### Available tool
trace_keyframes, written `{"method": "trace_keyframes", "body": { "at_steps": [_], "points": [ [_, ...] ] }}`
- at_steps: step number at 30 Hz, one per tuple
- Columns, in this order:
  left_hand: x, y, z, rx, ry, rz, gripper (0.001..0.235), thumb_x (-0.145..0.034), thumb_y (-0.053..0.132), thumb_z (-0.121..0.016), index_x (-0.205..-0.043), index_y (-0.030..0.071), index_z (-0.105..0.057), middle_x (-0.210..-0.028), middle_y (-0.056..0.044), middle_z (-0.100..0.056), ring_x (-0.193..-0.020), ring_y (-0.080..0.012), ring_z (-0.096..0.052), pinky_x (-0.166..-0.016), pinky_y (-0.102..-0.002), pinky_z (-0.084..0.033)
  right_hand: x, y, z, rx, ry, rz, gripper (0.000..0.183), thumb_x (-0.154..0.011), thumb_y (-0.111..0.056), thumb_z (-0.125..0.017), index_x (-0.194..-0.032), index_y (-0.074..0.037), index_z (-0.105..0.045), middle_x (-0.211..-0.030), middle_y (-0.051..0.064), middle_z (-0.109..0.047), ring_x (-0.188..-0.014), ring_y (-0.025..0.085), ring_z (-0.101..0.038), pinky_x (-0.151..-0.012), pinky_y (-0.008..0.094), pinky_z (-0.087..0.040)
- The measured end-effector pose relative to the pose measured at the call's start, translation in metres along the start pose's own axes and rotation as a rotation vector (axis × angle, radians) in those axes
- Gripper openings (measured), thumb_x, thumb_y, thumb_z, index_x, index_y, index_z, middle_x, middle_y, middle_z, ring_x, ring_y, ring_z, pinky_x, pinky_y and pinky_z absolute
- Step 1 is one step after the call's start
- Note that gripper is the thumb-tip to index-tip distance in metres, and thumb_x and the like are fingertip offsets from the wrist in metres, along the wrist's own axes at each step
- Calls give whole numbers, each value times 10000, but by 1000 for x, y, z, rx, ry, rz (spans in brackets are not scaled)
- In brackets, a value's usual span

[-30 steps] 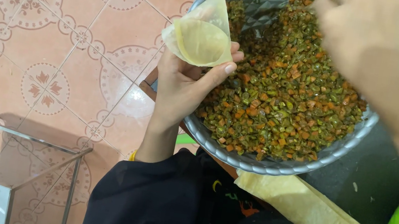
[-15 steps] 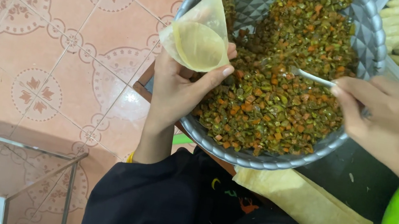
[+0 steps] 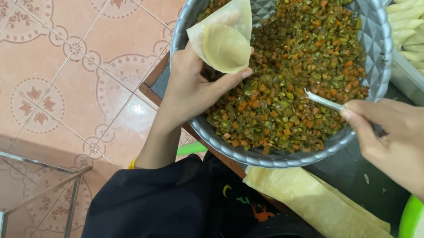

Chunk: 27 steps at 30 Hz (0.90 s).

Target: Prepare samosas by filling triangular pastry sheets with a vegetable mixture and folding them.

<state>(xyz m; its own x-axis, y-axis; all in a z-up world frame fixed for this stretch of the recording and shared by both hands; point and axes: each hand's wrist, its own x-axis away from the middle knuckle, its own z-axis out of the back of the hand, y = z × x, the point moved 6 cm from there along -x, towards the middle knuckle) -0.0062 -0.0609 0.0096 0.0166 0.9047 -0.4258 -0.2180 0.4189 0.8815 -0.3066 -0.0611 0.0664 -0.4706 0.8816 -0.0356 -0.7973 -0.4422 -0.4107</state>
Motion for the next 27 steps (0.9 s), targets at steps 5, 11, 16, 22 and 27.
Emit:
{"method": "trace_keyframes", "body": {
  "at_steps": [5,11,16,22,27],
  "points": [
    [2,0,-2,-40,4,-32,627,-933,81,-886,-1438,22,-520,-1200,-82,-757,-1113,-183,-770,-1001,-304,-611,-2,19,9,-47,-73,-150,147,-954,-131,-768,-1074,-53,-800,-790,78,-745,-530,162,-586,-471,301,-424],
    [-6,32,-28,-136,-121,-123,682,-946,135,-855,-1505,58,-473,-1258,-105,-737,-1149,-218,-766,-1027,-332,-610,15,2,49,-36,29,-288,149,-1006,-112,-714,-1117,-28,-768,-718,99,-686,-529,136,-595,-478,273,-450],
    [-3,58,-64,-1,-227,-66,718,-943,244,-845,-1485,24,-427,-1256,-134,-723,-1077,-202,-775,-954,-307,-644,19,-64,58,140,129,-159,119,-964,-2,-739,-1070,46,-768,-673,139,-626,-550,199,-538,-507,317,-414],
    [3,51,-70,181,-246,58,671,-927,263,-857,-1421,4,-485,-1150,-82,-779,-1003,-139,-803,-886,-270,-664,39,-91,45,510,420,205,219,-940,-7,-828,-1155,21,-791,-791,108,-627,-629,219,-567,-528,325,-429],
    [4,56,-63,222,-213,78,672,-922,218,-860,-1448,23,-489,-1177,-86,-773,-982,-124,-792,-866,-264,-659,48,-91,30,678,468,338,295,-959,-14,-839,-1247,18,-785,-895,95,-676,-669,217,-597,-577,318,-462]
  ]
}}
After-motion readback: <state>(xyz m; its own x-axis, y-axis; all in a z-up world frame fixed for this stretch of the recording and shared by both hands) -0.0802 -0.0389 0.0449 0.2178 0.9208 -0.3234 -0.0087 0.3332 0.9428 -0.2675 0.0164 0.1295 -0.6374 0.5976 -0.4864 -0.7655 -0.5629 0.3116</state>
